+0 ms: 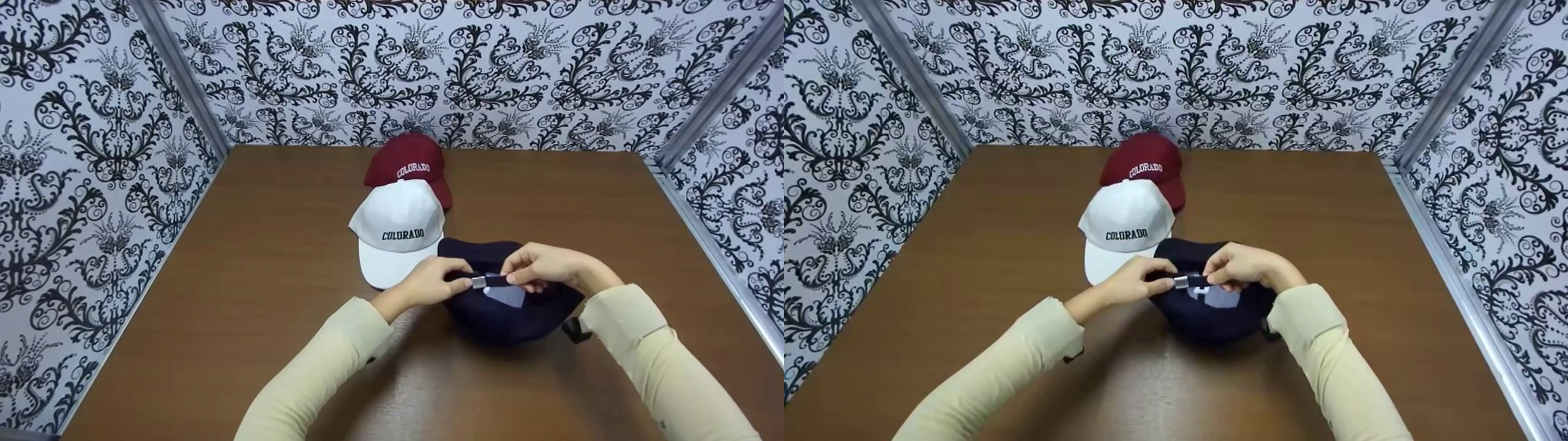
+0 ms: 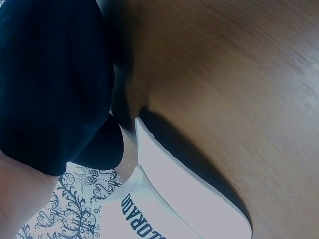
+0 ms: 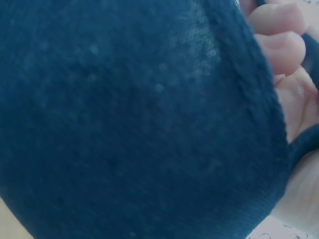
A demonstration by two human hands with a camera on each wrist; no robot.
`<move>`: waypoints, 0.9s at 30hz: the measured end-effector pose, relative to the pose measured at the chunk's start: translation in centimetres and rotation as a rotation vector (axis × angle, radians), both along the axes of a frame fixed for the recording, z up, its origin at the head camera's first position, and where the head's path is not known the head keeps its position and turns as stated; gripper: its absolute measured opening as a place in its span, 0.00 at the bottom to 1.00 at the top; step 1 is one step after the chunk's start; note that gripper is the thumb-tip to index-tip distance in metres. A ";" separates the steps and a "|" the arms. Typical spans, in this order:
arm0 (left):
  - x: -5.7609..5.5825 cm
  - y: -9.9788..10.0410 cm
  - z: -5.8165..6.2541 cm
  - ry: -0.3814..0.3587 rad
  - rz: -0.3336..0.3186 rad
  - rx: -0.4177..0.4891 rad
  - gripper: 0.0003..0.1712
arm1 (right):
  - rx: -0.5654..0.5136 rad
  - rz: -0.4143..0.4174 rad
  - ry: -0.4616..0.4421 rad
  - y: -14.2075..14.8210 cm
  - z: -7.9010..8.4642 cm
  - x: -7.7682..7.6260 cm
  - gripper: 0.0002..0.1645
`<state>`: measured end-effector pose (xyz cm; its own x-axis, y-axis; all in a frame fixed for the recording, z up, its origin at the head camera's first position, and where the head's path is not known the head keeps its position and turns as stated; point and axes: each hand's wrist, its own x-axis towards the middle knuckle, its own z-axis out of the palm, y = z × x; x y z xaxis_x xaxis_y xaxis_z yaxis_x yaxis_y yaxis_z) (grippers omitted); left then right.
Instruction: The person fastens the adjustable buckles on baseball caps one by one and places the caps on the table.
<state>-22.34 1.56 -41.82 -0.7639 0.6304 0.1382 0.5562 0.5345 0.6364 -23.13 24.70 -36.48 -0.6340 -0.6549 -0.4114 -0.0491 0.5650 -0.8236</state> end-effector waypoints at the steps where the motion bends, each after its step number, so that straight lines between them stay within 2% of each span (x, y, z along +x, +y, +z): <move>1: 0.0 0.0 0.0 0.000 -0.001 0.003 0.11 | -0.002 0.002 -0.003 0.0 0.0 0.0 0.08; 7: -0.1 0.1 -0.1 0.008 -0.014 0.019 0.10 | -0.030 0.028 -0.025 0.0 -0.2 0.1 0.05; 15: 0.0 0.1 0.1 -0.011 -0.031 0.040 0.08 | -0.065 0.049 -0.054 0.0 -0.2 0.2 0.06; 21: -0.1 0.1 0.1 0.008 -0.059 0.043 0.08 | -0.069 0.065 -0.044 -0.1 -0.4 0.1 0.05; 27: 0.1 0.0 0.3 -0.010 -0.052 0.043 0.08 | -0.009 0.021 0.023 -0.4 -0.8 0.1 0.15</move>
